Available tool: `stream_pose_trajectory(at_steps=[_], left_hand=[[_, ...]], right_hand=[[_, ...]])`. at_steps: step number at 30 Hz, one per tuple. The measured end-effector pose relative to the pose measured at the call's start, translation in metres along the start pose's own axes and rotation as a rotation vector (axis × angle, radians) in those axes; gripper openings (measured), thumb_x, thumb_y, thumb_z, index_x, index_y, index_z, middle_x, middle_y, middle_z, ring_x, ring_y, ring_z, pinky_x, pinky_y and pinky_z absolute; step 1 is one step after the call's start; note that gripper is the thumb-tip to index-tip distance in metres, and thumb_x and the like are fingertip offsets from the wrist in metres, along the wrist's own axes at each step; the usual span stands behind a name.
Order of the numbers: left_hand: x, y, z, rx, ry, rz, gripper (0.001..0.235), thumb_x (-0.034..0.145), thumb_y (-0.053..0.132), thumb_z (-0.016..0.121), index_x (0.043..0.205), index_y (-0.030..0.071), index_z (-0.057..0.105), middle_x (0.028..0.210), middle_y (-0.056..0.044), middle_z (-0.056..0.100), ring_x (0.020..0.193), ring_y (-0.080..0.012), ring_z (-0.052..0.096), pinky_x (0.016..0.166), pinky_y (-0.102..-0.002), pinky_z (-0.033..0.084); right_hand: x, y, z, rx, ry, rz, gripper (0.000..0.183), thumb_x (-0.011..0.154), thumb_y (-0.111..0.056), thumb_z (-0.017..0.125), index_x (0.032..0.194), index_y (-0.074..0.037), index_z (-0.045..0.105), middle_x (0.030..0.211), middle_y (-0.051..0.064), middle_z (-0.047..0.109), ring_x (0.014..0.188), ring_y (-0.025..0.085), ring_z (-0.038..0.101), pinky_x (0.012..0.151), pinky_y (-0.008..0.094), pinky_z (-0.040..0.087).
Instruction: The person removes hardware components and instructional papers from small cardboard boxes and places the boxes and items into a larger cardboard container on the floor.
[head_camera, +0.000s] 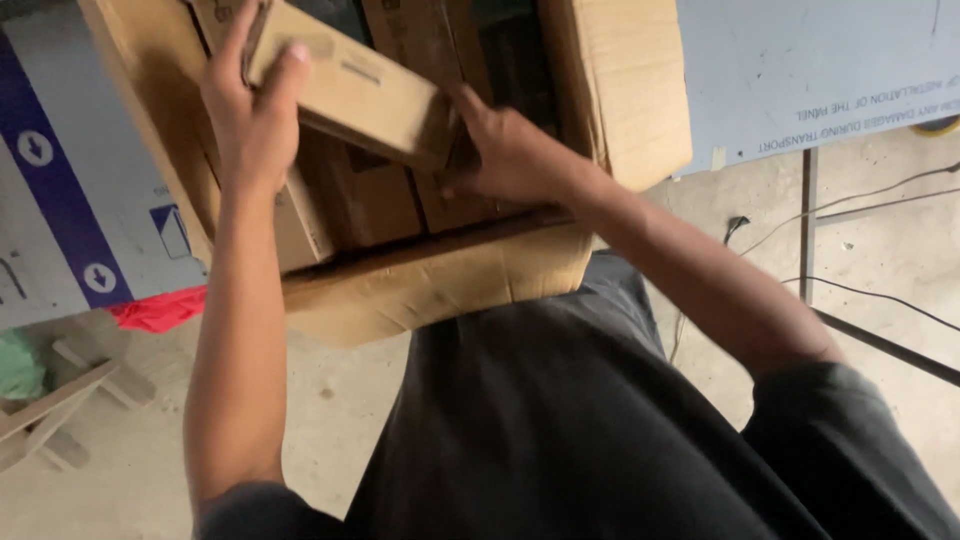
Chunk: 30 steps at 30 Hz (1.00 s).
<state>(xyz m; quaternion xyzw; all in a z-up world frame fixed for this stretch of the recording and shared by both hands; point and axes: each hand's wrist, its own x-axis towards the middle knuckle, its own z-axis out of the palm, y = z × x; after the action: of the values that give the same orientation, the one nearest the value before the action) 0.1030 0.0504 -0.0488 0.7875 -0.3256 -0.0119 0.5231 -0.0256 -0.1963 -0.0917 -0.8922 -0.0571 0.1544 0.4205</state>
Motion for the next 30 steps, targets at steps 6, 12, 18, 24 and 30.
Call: stream_pose_trajectory(at_steps=[6, 12, 18, 24, 30], left_hand=[[0.013, -0.004, -0.003, -0.017, 0.018, -0.411, 0.023, 0.106, 0.024, 0.058, 0.124, 0.010, 0.061, 0.107, 0.000, 0.064, 0.104, -0.0148, 0.057, 0.091, -0.037, 0.045], [0.043, 0.089, -0.028, 0.226, -0.422, -0.385, 0.020, 0.120, 0.026, 0.043, 0.106, 0.012, 0.041, 0.089, -0.003, 0.031, 0.074, -0.0194, 0.033, 0.073, -0.037, 0.036], [0.051, 0.080, -0.044, 0.491, -0.667, -0.467, 0.032, 0.122, 0.038, 0.051, 0.100, 0.014, 0.053, 0.079, 0.000, 0.040, 0.060, -0.0165, 0.033, 0.057, -0.033, 0.034], [0.046, -0.021, -0.011, 0.555, -0.753, -0.467, 0.042, 0.114, 0.050, 0.042, 0.128, 0.010, 0.041, 0.120, -0.007, 0.033, 0.103, -0.0258, 0.030, 0.087, -0.042, 0.027], [0.066, -0.097, 0.036, 0.608, -0.926, -0.386, 0.076, 0.106, 0.063, 0.034, 0.157, 0.007, 0.029, 0.160, -0.014, 0.027, 0.145, -0.0351, 0.027, 0.118, -0.050, 0.020]], right_hand=[[-0.002, 0.010, -0.007, 0.039, 0.177, -0.133, 0.114, 0.064, -0.045, 0.101, 0.151, -0.006, 0.037, 0.143, 0.017, 0.061, 0.126, 0.033, 0.063, 0.099, 0.040, 0.050], [-0.019, -0.043, -0.030, 0.472, -0.036, -0.027, 0.080, 0.078, -0.029, 0.085, 0.142, -0.002, 0.045, 0.131, 0.016, 0.067, 0.114, 0.024, 0.070, 0.090, 0.033, 0.062], [-0.012, -0.066, -0.008, 0.934, -0.429, 0.464, 0.075, 0.081, -0.030, 0.076, 0.145, -0.001, 0.049, 0.116, 0.019, 0.070, 0.093, 0.032, 0.075, 0.077, 0.035, 0.063], [0.004, -0.091, 0.018, 0.950, -0.332, 0.627, 0.055, 0.086, -0.031, 0.080, 0.125, 0.002, 0.059, 0.089, 0.017, 0.066, 0.069, 0.032, 0.074, 0.054, 0.031, 0.058], [0.018, -0.096, 0.028, 0.671, -0.475, 0.627, 0.054, 0.089, -0.043, 0.071, 0.126, -0.004, 0.063, 0.084, 0.011, 0.070, 0.062, 0.016, 0.066, 0.053, 0.024, 0.053]])
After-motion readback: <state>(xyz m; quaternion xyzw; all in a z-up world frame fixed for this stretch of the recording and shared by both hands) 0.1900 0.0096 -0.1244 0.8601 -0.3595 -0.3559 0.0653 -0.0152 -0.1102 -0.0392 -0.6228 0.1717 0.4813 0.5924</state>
